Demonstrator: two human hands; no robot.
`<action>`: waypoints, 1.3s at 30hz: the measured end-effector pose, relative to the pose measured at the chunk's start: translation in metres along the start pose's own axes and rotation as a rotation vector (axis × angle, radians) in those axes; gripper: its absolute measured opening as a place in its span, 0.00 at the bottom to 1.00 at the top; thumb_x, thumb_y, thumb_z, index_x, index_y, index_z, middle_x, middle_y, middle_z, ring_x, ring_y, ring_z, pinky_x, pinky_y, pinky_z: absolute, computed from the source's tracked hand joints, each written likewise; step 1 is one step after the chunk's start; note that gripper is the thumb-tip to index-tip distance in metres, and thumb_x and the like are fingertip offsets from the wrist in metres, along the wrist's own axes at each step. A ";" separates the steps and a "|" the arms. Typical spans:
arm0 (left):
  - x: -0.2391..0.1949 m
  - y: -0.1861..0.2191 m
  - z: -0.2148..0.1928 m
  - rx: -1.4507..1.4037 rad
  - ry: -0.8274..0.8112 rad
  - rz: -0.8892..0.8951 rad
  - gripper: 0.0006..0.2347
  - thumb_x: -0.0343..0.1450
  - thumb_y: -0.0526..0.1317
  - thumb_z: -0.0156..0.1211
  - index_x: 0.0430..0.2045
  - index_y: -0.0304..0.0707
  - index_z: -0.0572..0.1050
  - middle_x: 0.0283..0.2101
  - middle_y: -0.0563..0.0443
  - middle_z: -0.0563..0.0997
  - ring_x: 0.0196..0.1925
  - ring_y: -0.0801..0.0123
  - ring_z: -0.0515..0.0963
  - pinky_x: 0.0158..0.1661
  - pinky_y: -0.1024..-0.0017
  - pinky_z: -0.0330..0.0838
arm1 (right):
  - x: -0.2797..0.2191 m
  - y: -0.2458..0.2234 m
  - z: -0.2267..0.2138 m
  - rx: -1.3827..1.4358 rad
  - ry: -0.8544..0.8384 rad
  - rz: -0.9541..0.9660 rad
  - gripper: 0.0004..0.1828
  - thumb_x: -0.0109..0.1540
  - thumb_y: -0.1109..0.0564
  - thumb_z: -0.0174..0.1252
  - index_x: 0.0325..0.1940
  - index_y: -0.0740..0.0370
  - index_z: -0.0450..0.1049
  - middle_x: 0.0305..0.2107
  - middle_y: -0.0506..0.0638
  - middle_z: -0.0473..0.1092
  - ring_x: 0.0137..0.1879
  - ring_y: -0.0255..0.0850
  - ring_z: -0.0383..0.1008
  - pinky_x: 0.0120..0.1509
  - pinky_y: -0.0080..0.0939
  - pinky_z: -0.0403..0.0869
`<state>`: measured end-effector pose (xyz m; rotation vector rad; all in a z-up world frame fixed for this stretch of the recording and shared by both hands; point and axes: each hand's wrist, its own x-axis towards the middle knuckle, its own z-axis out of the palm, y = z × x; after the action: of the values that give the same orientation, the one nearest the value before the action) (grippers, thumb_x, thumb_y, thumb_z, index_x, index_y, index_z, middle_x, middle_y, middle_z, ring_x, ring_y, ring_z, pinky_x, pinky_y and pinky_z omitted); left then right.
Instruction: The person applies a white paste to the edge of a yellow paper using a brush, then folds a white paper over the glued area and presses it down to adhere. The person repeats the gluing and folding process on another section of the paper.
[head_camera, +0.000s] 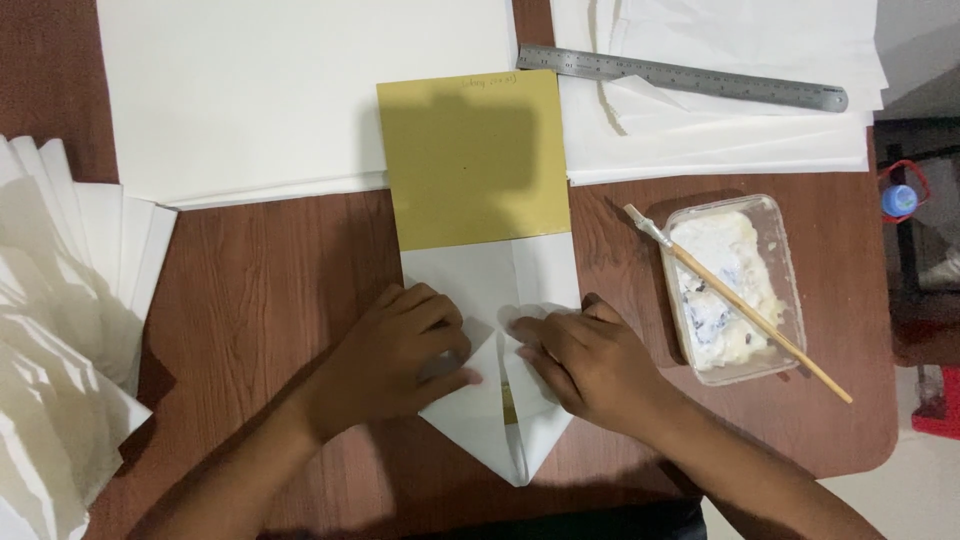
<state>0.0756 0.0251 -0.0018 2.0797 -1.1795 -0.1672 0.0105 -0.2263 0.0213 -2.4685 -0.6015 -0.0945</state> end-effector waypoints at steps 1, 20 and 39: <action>0.002 0.001 0.002 0.002 -0.001 -0.001 0.10 0.73 0.49 0.65 0.25 0.47 0.77 0.32 0.54 0.75 0.40 0.60 0.75 0.40 0.63 0.66 | 0.001 -0.001 -0.001 0.002 0.001 -0.001 0.10 0.66 0.56 0.57 0.46 0.63 0.80 0.21 0.53 0.74 0.27 0.47 0.77 0.42 0.46 0.71; 0.024 0.010 0.012 -0.116 0.167 -0.155 0.04 0.72 0.37 0.65 0.28 0.41 0.83 0.33 0.51 0.81 0.38 0.60 0.78 0.38 0.64 0.65 | -0.009 0.009 0.011 -0.066 0.096 -0.073 0.13 0.65 0.57 0.61 0.53 0.60 0.79 0.24 0.52 0.75 0.30 0.45 0.77 0.43 0.43 0.70; 0.031 0.015 0.020 -0.006 0.137 -0.192 0.03 0.72 0.38 0.65 0.29 0.42 0.83 0.34 0.52 0.81 0.39 0.61 0.78 0.41 0.64 0.65 | -0.015 0.013 0.014 -0.044 0.065 -0.029 0.23 0.60 0.56 0.67 0.58 0.62 0.76 0.25 0.54 0.74 0.27 0.46 0.76 0.50 0.46 0.71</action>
<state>0.0742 -0.0141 0.0007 2.1616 -0.8964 -0.1152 0.0021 -0.2342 -0.0001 -2.4892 -0.6130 -0.2000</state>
